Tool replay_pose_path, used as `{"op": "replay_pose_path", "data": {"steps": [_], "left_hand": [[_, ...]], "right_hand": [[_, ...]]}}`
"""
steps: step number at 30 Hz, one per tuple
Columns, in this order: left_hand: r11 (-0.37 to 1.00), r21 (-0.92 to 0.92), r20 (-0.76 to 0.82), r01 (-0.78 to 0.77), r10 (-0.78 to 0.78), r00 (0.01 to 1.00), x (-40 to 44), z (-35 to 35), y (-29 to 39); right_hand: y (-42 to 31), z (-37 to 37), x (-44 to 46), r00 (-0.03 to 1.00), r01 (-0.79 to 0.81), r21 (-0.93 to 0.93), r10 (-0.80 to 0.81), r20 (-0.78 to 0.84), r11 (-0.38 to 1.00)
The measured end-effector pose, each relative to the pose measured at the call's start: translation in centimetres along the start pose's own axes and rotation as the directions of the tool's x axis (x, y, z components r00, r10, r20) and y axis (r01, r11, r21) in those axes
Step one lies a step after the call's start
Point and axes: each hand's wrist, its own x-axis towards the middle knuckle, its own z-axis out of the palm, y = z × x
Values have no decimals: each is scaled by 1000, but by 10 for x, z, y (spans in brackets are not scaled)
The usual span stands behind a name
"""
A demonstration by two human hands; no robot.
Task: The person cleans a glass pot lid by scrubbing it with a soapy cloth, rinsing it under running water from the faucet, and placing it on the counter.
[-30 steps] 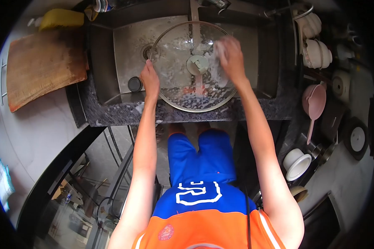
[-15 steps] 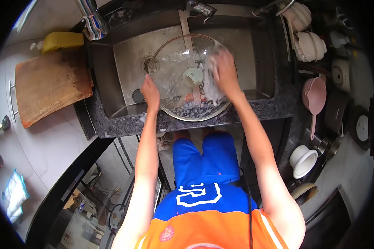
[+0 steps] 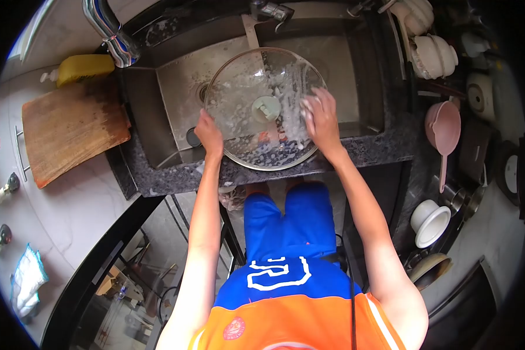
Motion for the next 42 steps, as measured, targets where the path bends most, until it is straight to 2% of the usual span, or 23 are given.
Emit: {"op": "replay_pose_path", "data": {"steps": [1, 3, 4, 6, 8, 12, 14, 17, 19, 20, 22, 26, 27, 29, 30, 33, 34, 35, 37, 38, 39, 41, 42], "left_hand": [[1000, 6, -1, 2, -2, 1000, -2, -4, 4], [931, 159, -119, -329, 349, 929, -3, -4, 19], [931, 158, -126, -329, 349, 929, -6, -7, 33], [744, 167, 160, -647, 627, 762, -16, -13, 59], [573, 188, 425, -798, 684, 592, -26, -8, 78], [590, 163, 384, -791, 701, 601, -35, 12, 85], [584, 179, 381, -792, 701, 602, -35, 14, 83], [578, 199, 380, -791, 698, 606, -35, 15, 83], [585, 210, 385, -784, 687, 616, -36, 15, 82], [589, 214, 383, -779, 683, 622, -35, 15, 82], [596, 218, 383, -773, 676, 629, -37, 15, 82], [596, 217, 383, -773, 676, 629, -33, 15, 81], [589, 217, 389, -779, 680, 622, -35, 16, 81], [589, 226, 381, -776, 680, 627, -35, 16, 81], [585, 236, 385, -776, 677, 628, -35, 15, 80], [593, 229, 384, -772, 674, 632, -34, 15, 80], [595, 227, 383, -771, 673, 633, -35, 15, 80], [596, 227, 380, -770, 674, 634, -35, 15, 81], [599, 232, 374, -766, 672, 639, -35, 15, 79], [599, 229, 376, -768, 673, 637, -35, 15, 78], [598, 221, 380, -770, 675, 633, -34, 16, 78], [607, 220, 367, -764, 674, 641, -34, 16, 78], [610, 216, 364, -762, 674, 643, -35, 15, 78]], "right_hand": [[-6, -7, -12, 999, -41, 20, 40, 35, 999], [-9, -11, -16, 996, -71, 35, 69, 65, 997], [-8, -11, -14, 994, -81, 39, 78, 75, 996], [-8, -11, -14, 993, -89, 47, 84, 84, 995], [-7, -12, -14, 993, -73, 40, 69, 91, 997], [-5, -10, -1, 993, -62, 35, 58, 99, 997], [10, 3, 24, 970, 181, 30, -183, 157, 983], [27, 30, 80, 983, 128, -15, -125, 133, 992], [29, 37, 98, 989, -18, 49, 10, 149, 999], [25, 36, 90, 988, -12, 55, 3, 152, 998], [14, 22, 53, 978, 166, 56, -171, 117, 985], [20, 22, 52, 944, 251, 83, -263, 201, 964], [26, 28, 72, 944, 252, 77, -262, 201, 965], [28, 44, 118, 977, 29, 97, -49, 206, 995], [27, 54, 128, 975, 116, 69, -127, 181, 991], [9, 51, 97, 964, 192, 140, -213, 161, 971], [3, 41, 81, 934, 283, 118, -302, 191, 952], [0, 34, 74, 933, 285, 118, -304, 193, 951], [-5, 24, 68, 900, 263, 159, -301, 315, 952], [8, 33, 77, 894, 334, 139, -360, 269, 932], [16, 46, 96, 892, 337, 141, -363, 268, 931], [27, 66, 132, 971, 115, 73, -127, 203, 991], [23, 68, 140, 967, 124, 93, -142, 213, 988]]}}
